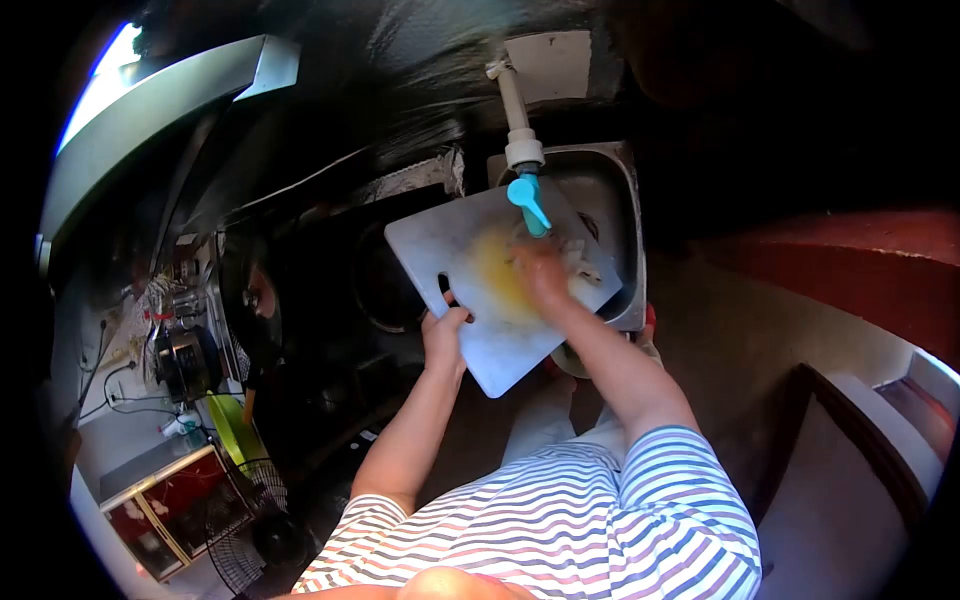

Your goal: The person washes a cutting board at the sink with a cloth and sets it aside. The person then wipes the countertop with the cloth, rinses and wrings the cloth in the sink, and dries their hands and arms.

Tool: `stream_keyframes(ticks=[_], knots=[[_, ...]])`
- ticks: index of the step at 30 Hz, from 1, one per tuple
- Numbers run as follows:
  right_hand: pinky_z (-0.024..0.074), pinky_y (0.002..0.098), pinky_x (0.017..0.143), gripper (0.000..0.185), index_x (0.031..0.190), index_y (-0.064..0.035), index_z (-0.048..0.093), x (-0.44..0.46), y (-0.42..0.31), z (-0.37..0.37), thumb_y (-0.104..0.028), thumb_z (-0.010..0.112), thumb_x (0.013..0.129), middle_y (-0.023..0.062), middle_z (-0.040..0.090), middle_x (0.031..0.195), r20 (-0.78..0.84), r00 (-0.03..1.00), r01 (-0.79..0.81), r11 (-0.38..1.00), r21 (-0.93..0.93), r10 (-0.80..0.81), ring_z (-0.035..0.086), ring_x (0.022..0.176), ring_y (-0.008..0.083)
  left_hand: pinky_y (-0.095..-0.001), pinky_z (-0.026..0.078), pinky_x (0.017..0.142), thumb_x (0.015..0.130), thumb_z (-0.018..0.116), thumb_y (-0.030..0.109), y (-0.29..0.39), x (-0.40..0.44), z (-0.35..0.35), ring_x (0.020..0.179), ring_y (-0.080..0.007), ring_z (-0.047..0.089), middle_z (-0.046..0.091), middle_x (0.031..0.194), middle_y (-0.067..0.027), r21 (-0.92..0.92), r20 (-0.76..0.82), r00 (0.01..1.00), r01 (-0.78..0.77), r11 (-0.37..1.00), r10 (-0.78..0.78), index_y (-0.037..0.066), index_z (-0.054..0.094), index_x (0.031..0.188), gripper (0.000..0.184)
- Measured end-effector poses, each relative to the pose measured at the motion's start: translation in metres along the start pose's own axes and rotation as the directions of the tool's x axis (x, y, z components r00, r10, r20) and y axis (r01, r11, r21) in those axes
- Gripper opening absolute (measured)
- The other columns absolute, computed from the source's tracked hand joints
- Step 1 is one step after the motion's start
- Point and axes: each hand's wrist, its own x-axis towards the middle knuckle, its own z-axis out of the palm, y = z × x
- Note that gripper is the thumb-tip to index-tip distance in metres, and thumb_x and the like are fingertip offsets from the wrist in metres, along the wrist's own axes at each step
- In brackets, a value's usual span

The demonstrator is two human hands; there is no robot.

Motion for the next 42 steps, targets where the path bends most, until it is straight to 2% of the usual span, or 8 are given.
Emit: stream_keyframes(ticks=[4,9,17,26,30,35,38,42], knots=[[0.0470,0.0411,0.071,0.021,0.093,-0.0040,0.058,-0.036,-0.080,-0.020,-0.011,0.060,0.074,0.0167,0.059,0.093,0.031,0.969,0.234,0.950,0.206,-0.245,0.058,0.086,0.0341,-0.0290,0.045,0.068,0.069,0.050,-0.005,0.007,-0.008,0.010,0.075,-0.0184,0.054,0.055,0.090,-0.0100,-0.046,-0.034,0.999,-0.007,0.999,0.005,-0.004,0.047,0.112,0.043],[0.0485,0.0425,0.071,0.022,0.095,-0.0090,0.058,0.002,-0.051,-0.027,-0.021,0.060,0.077,0.0165,0.061,0.095,0.312,0.940,-0.129,0.991,-0.043,0.136,0.060,0.087,0.0322,-0.0243,0.042,0.068,0.070,0.047,-0.004,0.013,-0.009,0.019,0.073,-0.0144,0.051,0.055,0.085,-0.0057,-0.034,-0.006,1.000,-0.025,0.999,0.024,-0.005,0.052,0.106,0.036],[0.0491,0.0454,0.068,0.035,0.109,-0.0108,0.052,0.042,0.097,-0.008,-0.030,0.053,0.080,0.0166,0.063,0.086,0.082,0.922,-0.343,0.895,-0.284,0.379,0.061,0.078,0.0346,-0.0249,0.040,0.070,0.073,0.045,-0.002,0.017,-0.010,0.017,0.075,-0.0133,0.049,0.052,0.084,-0.0049,0.011,0.025,1.000,-0.001,1.000,0.001,-0.005,0.051,0.107,0.035],[0.0482,0.0464,0.061,0.029,0.102,-0.0130,0.053,-0.039,0.007,-0.026,-0.029,0.054,0.079,0.0192,0.061,0.072,0.200,0.980,-0.011,1.000,0.020,0.007,0.061,0.068,0.0377,-0.0241,0.040,0.070,0.073,0.046,-0.003,0.017,-0.010,0.021,0.075,-0.0127,0.049,0.052,0.086,-0.0049,-0.008,0.041,0.999,0.024,1.000,-0.024,-0.004,0.051,0.108,0.036],[0.0475,0.0444,0.077,0.023,0.097,-0.0111,0.061,0.027,0.063,-0.035,-0.023,0.050,0.080,0.0203,0.062,0.095,0.325,0.792,-0.374,0.832,-0.410,0.517,0.060,0.088,0.0343,-0.0244,0.040,0.070,0.073,0.045,-0.003,0.017,-0.008,0.017,0.076,-0.0129,0.049,0.052,0.086,-0.0052,0.003,0.039,0.999,0.031,1.000,-0.031,-0.004,0.051,0.106,0.034],[0.0392,0.0468,0.093,0.039,0.115,-0.0161,0.054,0.050,0.123,-0.053,-0.025,0.055,0.077,0.0198,0.043,0.126,0.329,0.884,-0.026,0.739,-0.674,0.331,0.044,0.113,0.0399,-0.0245,0.040,0.070,0.073,0.045,-0.003,0.014,-0.006,0.015,0.075,-0.0131,0.049,0.052,0.086,-0.0054,-0.017,0.043,0.999,0.017,1.000,-0.016,-0.003,0.051,0.102,0.030],[0.0444,0.0428,0.086,0.032,0.101,-0.0111,0.062,0.039,0.170,-0.026,-0.014,0.059,0.070,0.0169,0.058,0.104,0.013,1.000,-0.010,0.903,-0.429,0.017,0.054,0.099,0.0364,-0.0248,0.041,0.070,0.073,0.045,-0.003,0.016,-0.006,0.019,0.075,-0.0134,0.049,0.052,0.085,-0.0055,-0.017,0.035,0.999,0.022,1.000,-0.021,-0.003,0.051,0.102,0.030],[0.0479,0.0424,0.077,0.030,0.096,-0.0073,0.061,0.042,0.160,-0.009,-0.006,0.059,0.066,0.0167,0.061,0.090,0.067,0.960,-0.241,0.923,-0.300,0.273,0.059,0.085,0.0345,-0.0254,0.041,0.070,0.071,0.045,-0.004,0.020,-0.007,0.020,0.074,-0.0144,0.050,0.053,0.085,-0.0055,0.004,0.040,0.999,0.024,1.000,-0.024,-0.005,0.050,0.107,0.036]])
